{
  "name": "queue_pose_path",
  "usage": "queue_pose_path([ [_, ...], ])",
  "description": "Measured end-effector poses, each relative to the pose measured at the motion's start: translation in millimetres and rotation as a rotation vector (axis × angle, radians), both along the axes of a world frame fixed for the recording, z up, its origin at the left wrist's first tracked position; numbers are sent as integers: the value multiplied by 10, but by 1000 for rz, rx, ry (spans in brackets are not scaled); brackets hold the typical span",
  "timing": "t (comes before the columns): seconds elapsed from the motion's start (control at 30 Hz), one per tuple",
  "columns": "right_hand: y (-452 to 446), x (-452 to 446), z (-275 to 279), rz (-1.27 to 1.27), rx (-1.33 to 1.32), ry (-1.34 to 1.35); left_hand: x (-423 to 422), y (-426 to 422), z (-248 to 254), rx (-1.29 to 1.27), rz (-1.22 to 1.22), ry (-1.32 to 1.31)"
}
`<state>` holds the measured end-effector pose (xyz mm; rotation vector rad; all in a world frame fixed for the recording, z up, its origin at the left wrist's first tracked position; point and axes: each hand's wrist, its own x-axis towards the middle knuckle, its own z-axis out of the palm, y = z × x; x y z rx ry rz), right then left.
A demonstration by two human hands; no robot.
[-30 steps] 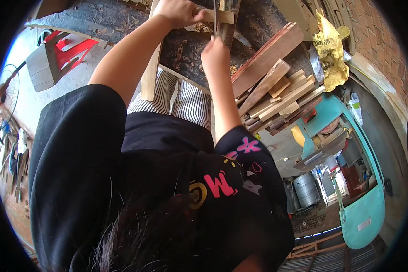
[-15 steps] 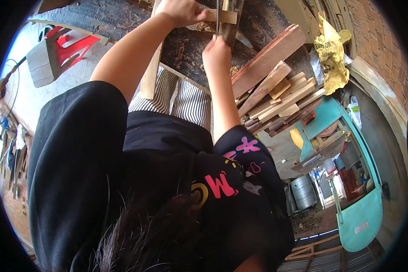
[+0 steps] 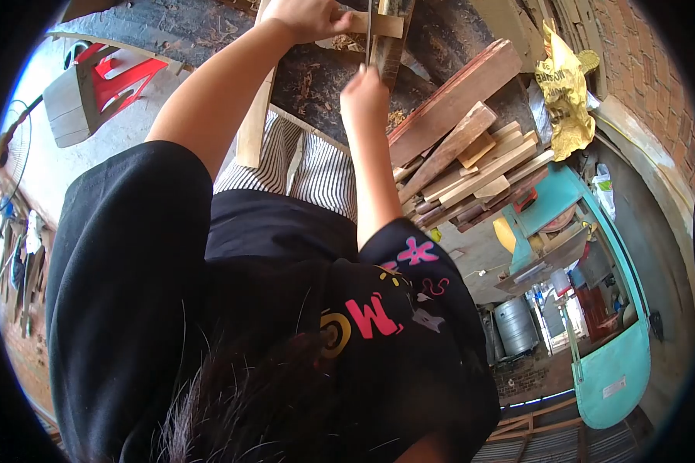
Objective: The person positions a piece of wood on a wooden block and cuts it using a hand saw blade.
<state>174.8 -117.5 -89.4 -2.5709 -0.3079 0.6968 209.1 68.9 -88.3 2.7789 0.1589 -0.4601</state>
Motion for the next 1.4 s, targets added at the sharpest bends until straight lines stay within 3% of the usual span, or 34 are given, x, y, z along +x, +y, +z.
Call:
queue_pose_path([
  [0.1, 43, -1, 0, 54, -62, -85, 25, 8, 85, 15, -10, 47],
  [0.2, -334, -398, 61, -49, -120, 111, -28, -7, 15, -5, -2, 30],
  [0.27, -649, -713, -20, 14, -83, -16, -11, 17, -23, -24, 25, -41],
  [0.4, -460, -492, -4, 25, -81, -11, -25, 8, 18, -40, 18, -5],
  [0.47, -120, -102, 19, -136, 65, 174, -13, 20, 32, -40, 20, 2],
  [0.6, 83, 22, 7, 0, 2, -81, 11, 14, 47, 8, -12, 50],
  [0.67, -176, -187, 29, -159, 4, 232, 5, 8, 50, 24, -20, 67],
  [0.73, -499, -519, -1, -54, -114, 134, -8, 17, 56, -54, 21, -1],
  [0.8, -606, -677, 41, -32, 30, -20, 15, 35, 69, -69, 27, 15],
  [0.97, -93, -93, -11, -79, -14, 140, -3, 30, 38, -32, -9, 35],
  [1.03, 36, 46, -123, 60, -12, -106, -26, 20, 41, -28, -11, 46],
  [1.07, -1, -5, -91, 55, -15, -103, -32, 5, 45, -32, -15, 52],
  [1.13, -186, -204, -82, -48, 29, 3, -11, 8, 51, -33, -17, 54],
  [1.2, -462, -523, 2, -50, -124, 117, -7, 14, 62, -39, -13, 59],
  [1.27, -730, -803, -51, -34, -31, -32, 0, 49, 71, -37, -2, 59],
  [1.37, -602, -651, -89, 7, -38, -39, -10, 45, 100, -74, -16, 46],
  [1.4, -429, -452, -53, -45, -106, 166, 1, 42, 107, -85, -22, 38],
])
